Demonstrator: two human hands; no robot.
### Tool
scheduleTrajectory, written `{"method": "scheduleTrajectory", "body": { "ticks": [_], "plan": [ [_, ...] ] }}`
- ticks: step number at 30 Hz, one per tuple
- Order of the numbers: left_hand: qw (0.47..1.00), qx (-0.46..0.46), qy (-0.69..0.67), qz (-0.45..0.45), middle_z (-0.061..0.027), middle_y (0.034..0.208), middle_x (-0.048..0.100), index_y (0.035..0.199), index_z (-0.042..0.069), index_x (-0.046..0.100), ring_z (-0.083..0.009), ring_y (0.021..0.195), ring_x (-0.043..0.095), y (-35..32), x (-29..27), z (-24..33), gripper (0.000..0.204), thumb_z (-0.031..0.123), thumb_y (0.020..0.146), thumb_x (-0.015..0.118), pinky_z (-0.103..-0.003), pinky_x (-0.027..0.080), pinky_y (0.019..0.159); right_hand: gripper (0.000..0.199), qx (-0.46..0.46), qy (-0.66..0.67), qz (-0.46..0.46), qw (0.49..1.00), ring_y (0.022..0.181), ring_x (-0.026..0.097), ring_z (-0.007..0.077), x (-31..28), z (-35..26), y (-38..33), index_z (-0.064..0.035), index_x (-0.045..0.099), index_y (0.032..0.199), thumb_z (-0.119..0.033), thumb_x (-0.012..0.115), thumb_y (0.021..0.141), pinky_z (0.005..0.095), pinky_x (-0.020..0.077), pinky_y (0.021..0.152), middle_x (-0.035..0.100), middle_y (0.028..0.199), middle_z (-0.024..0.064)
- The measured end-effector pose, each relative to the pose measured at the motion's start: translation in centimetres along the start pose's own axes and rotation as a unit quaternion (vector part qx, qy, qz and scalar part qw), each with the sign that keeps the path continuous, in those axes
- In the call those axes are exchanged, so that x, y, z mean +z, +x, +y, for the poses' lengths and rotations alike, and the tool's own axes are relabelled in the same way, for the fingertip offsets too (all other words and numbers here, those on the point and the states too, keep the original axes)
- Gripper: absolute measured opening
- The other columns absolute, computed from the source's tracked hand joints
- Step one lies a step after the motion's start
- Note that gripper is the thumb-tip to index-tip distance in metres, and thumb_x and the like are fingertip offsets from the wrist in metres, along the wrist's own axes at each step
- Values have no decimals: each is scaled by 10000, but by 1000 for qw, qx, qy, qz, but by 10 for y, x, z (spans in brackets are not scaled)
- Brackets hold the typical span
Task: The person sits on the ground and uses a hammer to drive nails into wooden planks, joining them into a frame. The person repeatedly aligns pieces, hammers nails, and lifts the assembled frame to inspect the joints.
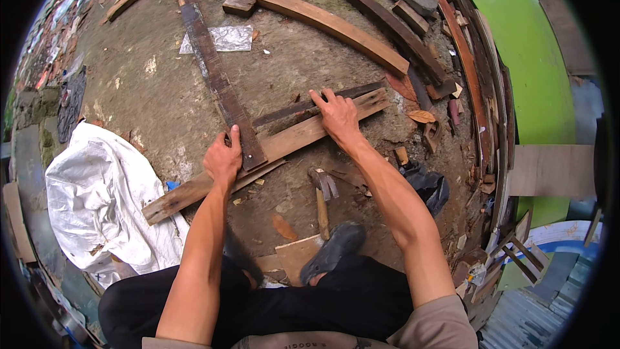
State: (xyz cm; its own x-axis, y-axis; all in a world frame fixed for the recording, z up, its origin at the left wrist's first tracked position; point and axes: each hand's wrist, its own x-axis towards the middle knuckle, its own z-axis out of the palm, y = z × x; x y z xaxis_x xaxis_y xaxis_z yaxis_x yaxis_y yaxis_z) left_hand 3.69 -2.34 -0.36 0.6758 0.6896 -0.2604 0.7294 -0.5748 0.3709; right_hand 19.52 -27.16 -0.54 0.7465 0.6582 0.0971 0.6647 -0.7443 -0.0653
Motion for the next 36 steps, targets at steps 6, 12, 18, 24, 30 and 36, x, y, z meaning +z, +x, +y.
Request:
{"method": "scheduleTrajectory", "body": {
  "ticks": [6, 12, 18, 24, 30, 36],
  "plan": [
    [1000, -1, 1, -16, -274, 877, 699, 1055, 50, 705, -461, 908, 672, 1, -2, -3, 727, 688, 956, 371, -533, 490, 814, 522, -21, -49, -19, 998, 862, 629, 266, -10, -2, -2, -165, 582, 1375, -52, 583, 866, 412, 495, 728, 597, 1098, 91],
    [1000, -5, -2, -15, -270, 884, 703, 1060, 49, 704, -458, 916, 673, 0, -5, -1, 729, 692, 952, 378, -526, 492, 819, 484, -33, -22, -41, 998, 904, 628, 277, -9, -2, -4, -155, 591, 1350, -60, 576, 875, 413, 521, 759, 593, 1074, 84],
    [999, -12, -5, -33, -281, 934, 703, 1147, 44, 699, -459, 970, 666, 2, -3, -2, 761, 705, 944, 380, -520, 489, 865, 387, -49, 27, -102, 993, 1053, 603, 285, -14, 6, -3, -118, 607, 1258, -52, 568, 879, 406, 532, 848, 594, 1126, 90],
    [1000, -13, -2, -15, -284, 963, 705, 1189, 47, 691, -455, 983, 668, 2, 1, -4, 777, 712, 942, 374, -520, 489, 875, 405, -30, 65, -121, 990, 1073, 594, 307, -13, 6, 0, -103, 611, 1275, -49, 559, 877, 432, 510, 902, 611, 1203, 96],
    [1000, -7, -2, -17, -285, 945, 703, 1150, 36, 696, -458, 964, 671, 0, -5, 0, 773, 709, 945, 373, -530, 489, 860, 258, -14, 73, -121, 990, 1104, 581, 269, -6, 1, 5, -116, 688, 1147, -197, 601, 918, 421, 461, 928, 650, 1112, 63],
    [1000, 0, 2, -14, -292, 909, 696, 1104, 38, 704, -466, 935, 670, 3, 0, -5, 755, 700, 949, 375, -533, 493, 828, 233, 7, 95, -120, 988, 1079, 579, 264, -5, -8, 9, -113, 721, 1061, -274, 595, 950, 427, 447, 911, 662, 1071, 56]
  ]
}}
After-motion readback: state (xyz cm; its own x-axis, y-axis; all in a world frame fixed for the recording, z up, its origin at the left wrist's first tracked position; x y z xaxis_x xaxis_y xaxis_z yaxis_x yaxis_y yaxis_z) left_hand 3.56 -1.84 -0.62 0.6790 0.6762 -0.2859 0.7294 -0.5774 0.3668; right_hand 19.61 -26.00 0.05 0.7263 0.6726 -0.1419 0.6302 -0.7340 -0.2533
